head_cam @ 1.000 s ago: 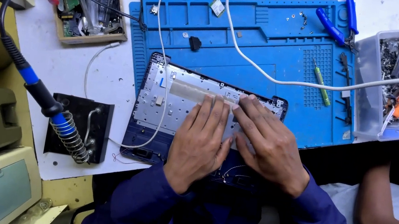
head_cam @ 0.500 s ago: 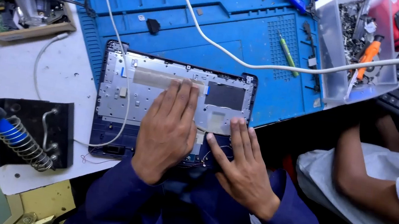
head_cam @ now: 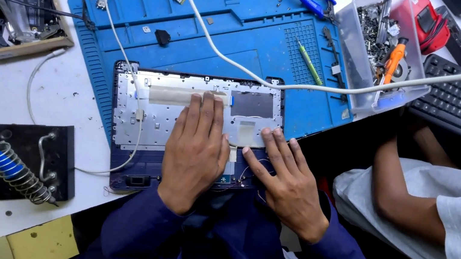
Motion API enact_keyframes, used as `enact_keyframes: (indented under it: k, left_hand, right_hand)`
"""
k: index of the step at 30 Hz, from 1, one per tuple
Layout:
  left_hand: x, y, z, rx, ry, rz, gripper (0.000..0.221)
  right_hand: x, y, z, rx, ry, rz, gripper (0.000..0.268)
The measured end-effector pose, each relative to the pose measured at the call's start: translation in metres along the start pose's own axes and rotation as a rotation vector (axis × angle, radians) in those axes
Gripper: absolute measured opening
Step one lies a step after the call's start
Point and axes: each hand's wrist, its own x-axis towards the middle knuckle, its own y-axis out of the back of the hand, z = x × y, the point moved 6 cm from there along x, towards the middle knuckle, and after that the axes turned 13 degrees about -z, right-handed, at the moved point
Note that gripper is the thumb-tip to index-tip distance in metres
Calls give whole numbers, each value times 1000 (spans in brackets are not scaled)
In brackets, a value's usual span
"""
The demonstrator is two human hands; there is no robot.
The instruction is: Soldering components and assembling parts of a laptop on a repair workbench.
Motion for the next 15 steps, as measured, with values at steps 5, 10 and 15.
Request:
enact_keyframes:
  k: [5, 10, 15]
  left_hand:
    - [1, -9, 7, 39, 12, 14, 57]
    - [-2, -11, 5, 27, 11, 47, 57]
    - [-1, -5, 7, 152, 39, 46, 55]
  right_hand:
    - [-3, -9, 12, 27, -3, -3, 62]
    - [2, -12, 9, 53, -4, 7, 72]
    - [9, -7, -14, 97, 133, -127, 72]
